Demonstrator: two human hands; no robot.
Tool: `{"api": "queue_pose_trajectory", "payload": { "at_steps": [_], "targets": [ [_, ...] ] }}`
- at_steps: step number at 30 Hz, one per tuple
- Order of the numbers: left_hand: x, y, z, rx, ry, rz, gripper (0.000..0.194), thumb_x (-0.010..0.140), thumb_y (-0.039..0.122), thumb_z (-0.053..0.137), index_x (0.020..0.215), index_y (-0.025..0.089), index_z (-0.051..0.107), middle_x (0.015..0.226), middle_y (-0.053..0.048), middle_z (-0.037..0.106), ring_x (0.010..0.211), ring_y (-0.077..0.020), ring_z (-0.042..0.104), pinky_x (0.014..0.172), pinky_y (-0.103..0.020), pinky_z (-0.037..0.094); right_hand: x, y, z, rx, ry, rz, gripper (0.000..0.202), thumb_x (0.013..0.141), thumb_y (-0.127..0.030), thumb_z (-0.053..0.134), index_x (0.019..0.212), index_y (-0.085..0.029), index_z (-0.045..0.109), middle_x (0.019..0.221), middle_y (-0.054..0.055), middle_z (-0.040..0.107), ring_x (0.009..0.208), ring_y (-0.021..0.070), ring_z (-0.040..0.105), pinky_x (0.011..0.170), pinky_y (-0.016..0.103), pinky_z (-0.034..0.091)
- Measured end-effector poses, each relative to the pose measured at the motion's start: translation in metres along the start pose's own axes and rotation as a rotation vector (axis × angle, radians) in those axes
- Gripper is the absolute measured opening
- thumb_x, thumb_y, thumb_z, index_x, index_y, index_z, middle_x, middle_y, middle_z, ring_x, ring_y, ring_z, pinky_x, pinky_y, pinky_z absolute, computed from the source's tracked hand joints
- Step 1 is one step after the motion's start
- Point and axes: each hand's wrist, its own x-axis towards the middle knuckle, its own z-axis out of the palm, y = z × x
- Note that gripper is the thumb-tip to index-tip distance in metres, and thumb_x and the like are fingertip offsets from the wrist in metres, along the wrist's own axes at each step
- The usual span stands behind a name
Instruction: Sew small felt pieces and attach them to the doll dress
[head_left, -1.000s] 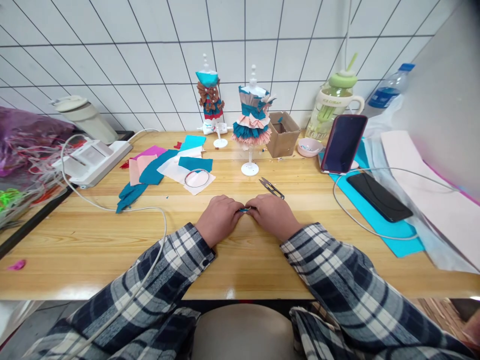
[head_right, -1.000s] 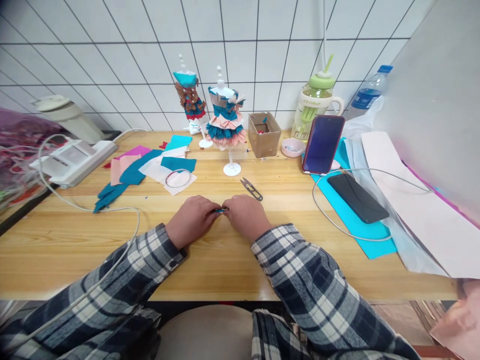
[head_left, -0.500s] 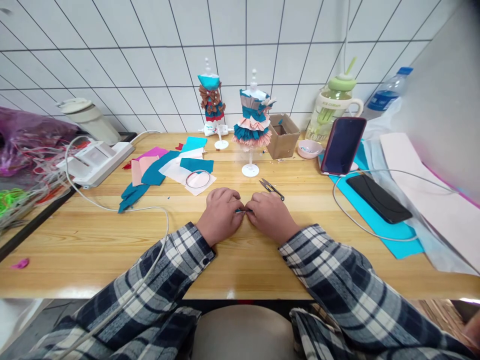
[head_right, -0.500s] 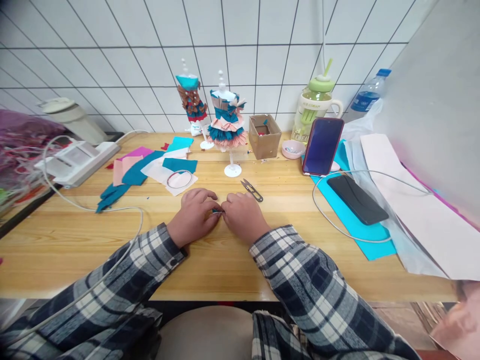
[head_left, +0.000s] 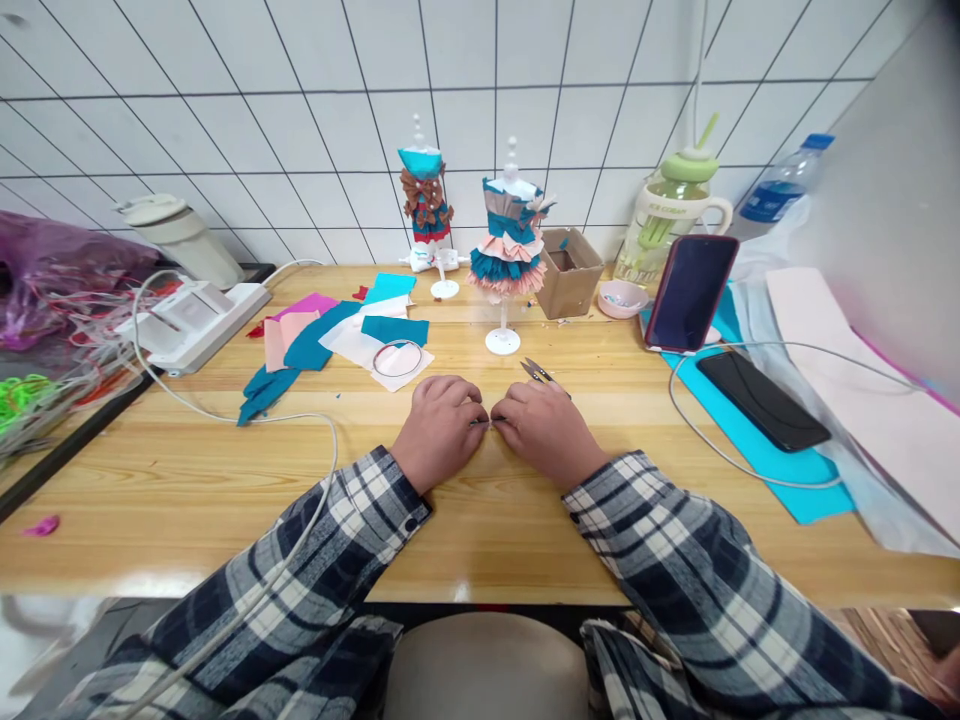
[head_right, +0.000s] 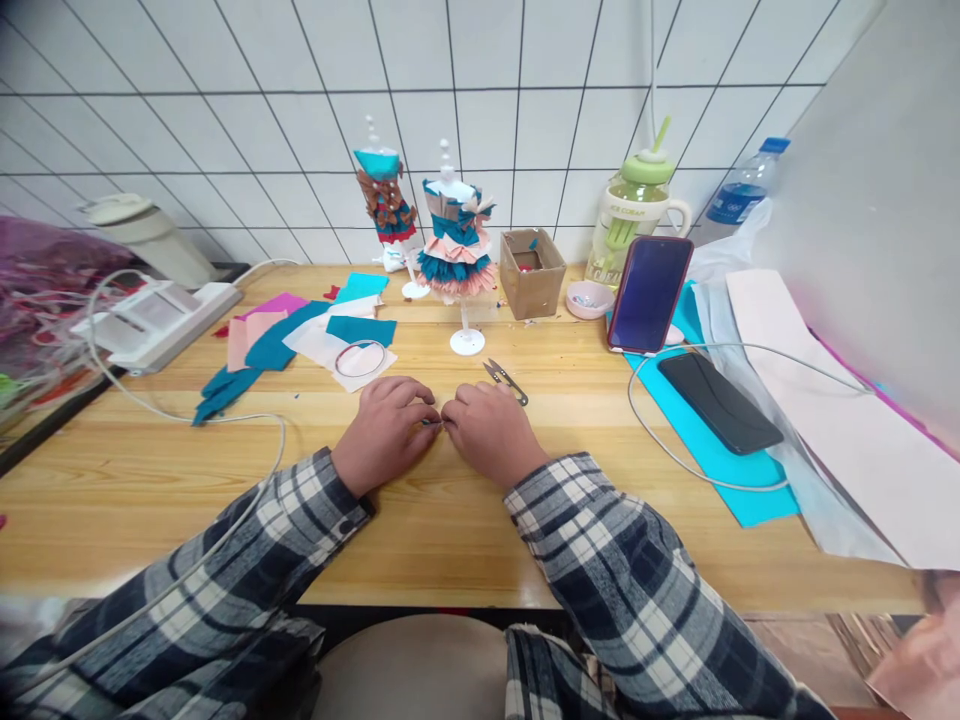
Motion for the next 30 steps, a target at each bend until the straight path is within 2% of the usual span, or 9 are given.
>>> {"api": "queue_pose_trajectory", "payload": {
  "at_steps": [3,8,11,14,17,21,25,28,30],
  "targets": [
    [0.001,-0.008,0.0,-0.038,0.024,-0.022,0.016,0.081,0.023,0.054,0.08,0.02,0.069,0.098,-0.007,0.063,0.1,-0.0237,0.052,0.092,-0.042,0.038,-0.002,0.024,-0.008,0.1,0.142,0.122,0.035,0.086,-0.04,0.053,0.112,-0.019,0.06,0.092,0.006,0.062,0.087,0.02,0.053,0.077,0.031,0.034],
    [0.001,-0.016,0.005,-0.205,0.083,-0.037,0.011,0.08,0.022,0.056,0.079,0.019,0.067,0.093,-0.006,0.065,0.092,-0.0199,0.057,0.087,-0.037,0.043,-0.017,0.086,-0.024,0.057,0.241,0.433,0.023,0.083,-0.038,0.054,0.087,-0.021,0.069,0.079,0.004,0.063,0.078,0.0185,0.055,0.069,0.029,0.035],
    [0.001,-0.016,0.005,-0.322,0.086,-0.063,0.01,0.081,0.024,0.056,0.08,0.019,0.065,0.087,-0.005,0.068,0.09,-0.0187,0.06,0.085,-0.034,0.045,-0.026,0.106,-0.03,0.075,0.212,0.483,0.02,0.081,-0.036,0.055,0.085,-0.021,0.07,0.078,0.003,0.064,0.076,0.0173,0.056,0.067,0.028,0.036],
    [0.001,-0.016,0.003,-0.364,0.076,-0.136,0.013,0.082,0.029,0.055,0.081,0.02,0.065,0.088,-0.004,0.07,0.098,-0.0205,0.06,0.09,-0.037,0.042,-0.027,0.105,-0.028,0.113,0.114,0.427,0.02,0.082,-0.034,0.054,0.085,-0.022,0.071,0.082,0.003,0.065,0.08,0.0166,0.057,0.07,0.027,0.037],
    [0.0,-0.015,0.001,-0.333,0.059,-0.207,0.015,0.082,0.033,0.055,0.082,0.023,0.066,0.092,-0.003,0.07,0.1,-0.0216,0.061,0.1,-0.045,0.032,-0.022,0.093,-0.019,0.111,0.006,0.38,0.025,0.081,-0.04,0.055,0.09,-0.022,0.07,0.085,0.004,0.065,0.085,0.0167,0.057,0.074,0.027,0.037],
    [0.0,-0.013,0.002,-0.314,0.027,-0.233,0.014,0.08,0.032,0.055,0.081,0.023,0.066,0.094,-0.002,0.071,0.099,-0.0216,0.061,0.104,-0.05,0.024,-0.016,0.07,-0.006,0.03,-0.065,0.397,0.03,0.076,-0.047,0.06,0.089,-0.021,0.067,0.085,0.004,0.063,0.08,0.017,0.056,0.066,0.027,0.036],
    [0.001,-0.011,0.001,-0.322,0.014,-0.23,0.012,0.078,0.029,0.057,0.078,0.022,0.066,0.09,-0.001,0.071,0.093,-0.0201,0.062,0.102,-0.049,0.027,-0.012,0.058,-0.001,0.035,-0.019,0.38,0.03,0.081,-0.05,0.055,0.088,-0.023,0.065,0.083,0.003,0.064,0.08,0.0173,0.055,0.065,0.027,0.035],
    [0.0,-0.011,0.002,-0.375,0.025,-0.214,0.011,0.078,0.029,0.057,0.077,0.021,0.065,0.087,-0.002,0.071,0.088,-0.0183,0.063,0.094,-0.04,0.039,-0.009,0.067,-0.001,0.012,0.083,0.385,0.029,0.088,-0.043,0.047,0.093,-0.022,0.066,0.086,0.004,0.063,0.084,0.0182,0.054,0.073,0.029,0.036],
    [0.0,-0.012,0.004,-0.453,0.04,-0.214,0.012,0.079,0.028,0.056,0.078,0.021,0.064,0.09,-0.003,0.071,0.089,-0.0176,0.064,0.087,-0.034,0.045,-0.006,0.078,0.0,-0.035,0.134,0.378,0.025,0.088,-0.037,0.049,0.099,-0.022,0.066,0.094,0.005,0.063,0.09,0.0197,0.051,0.079,0.031,0.035]
  ]
}}
